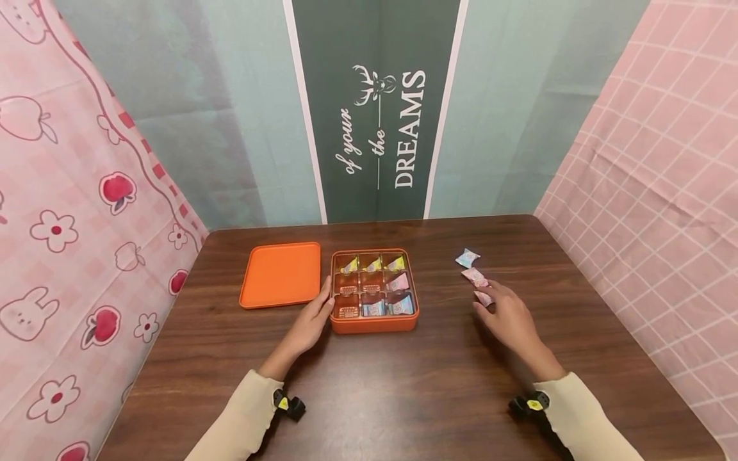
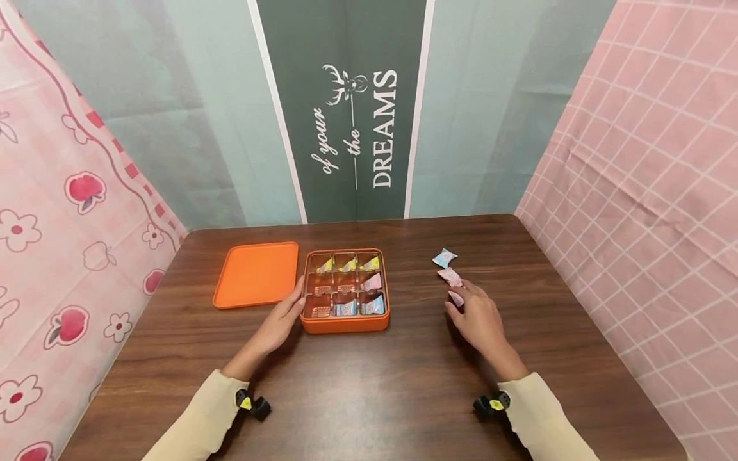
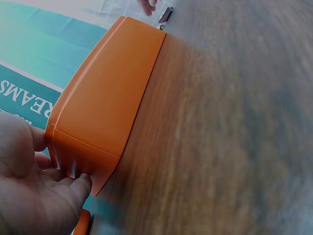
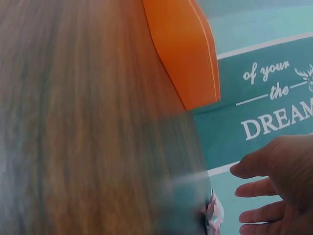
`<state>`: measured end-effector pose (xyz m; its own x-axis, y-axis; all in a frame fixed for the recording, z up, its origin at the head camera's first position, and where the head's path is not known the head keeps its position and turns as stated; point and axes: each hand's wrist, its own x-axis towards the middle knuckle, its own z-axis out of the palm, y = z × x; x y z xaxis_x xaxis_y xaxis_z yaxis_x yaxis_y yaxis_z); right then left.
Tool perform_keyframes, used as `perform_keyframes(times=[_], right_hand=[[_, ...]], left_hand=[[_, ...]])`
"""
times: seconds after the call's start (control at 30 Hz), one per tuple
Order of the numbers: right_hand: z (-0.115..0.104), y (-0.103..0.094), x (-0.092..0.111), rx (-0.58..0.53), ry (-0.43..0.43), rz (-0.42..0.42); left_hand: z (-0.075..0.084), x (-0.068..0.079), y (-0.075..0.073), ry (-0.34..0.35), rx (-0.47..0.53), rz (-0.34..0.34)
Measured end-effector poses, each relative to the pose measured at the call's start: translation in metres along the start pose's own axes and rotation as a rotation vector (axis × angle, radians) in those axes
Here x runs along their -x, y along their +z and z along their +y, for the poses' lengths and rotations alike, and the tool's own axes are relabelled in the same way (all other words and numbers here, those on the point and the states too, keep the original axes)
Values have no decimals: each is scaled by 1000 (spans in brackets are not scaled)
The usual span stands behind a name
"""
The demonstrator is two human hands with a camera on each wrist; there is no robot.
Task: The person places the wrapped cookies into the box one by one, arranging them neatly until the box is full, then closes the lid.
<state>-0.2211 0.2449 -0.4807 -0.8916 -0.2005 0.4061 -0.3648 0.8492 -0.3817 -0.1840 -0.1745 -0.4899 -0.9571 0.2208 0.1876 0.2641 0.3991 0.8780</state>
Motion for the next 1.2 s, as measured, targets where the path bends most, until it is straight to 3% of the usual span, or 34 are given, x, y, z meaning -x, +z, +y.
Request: perform_keyframes(times=[0.63,0.97,1.2], right_hand=[[22,1,9,41,14,-73],[22,-2,8,39,82,-118],[23,-4,7,42,98,-122]], left_hand=[[-2,0,1,0,8,4],[34,7,-7,-13,27,-23],[-2,0,0,0,-3,-8]])
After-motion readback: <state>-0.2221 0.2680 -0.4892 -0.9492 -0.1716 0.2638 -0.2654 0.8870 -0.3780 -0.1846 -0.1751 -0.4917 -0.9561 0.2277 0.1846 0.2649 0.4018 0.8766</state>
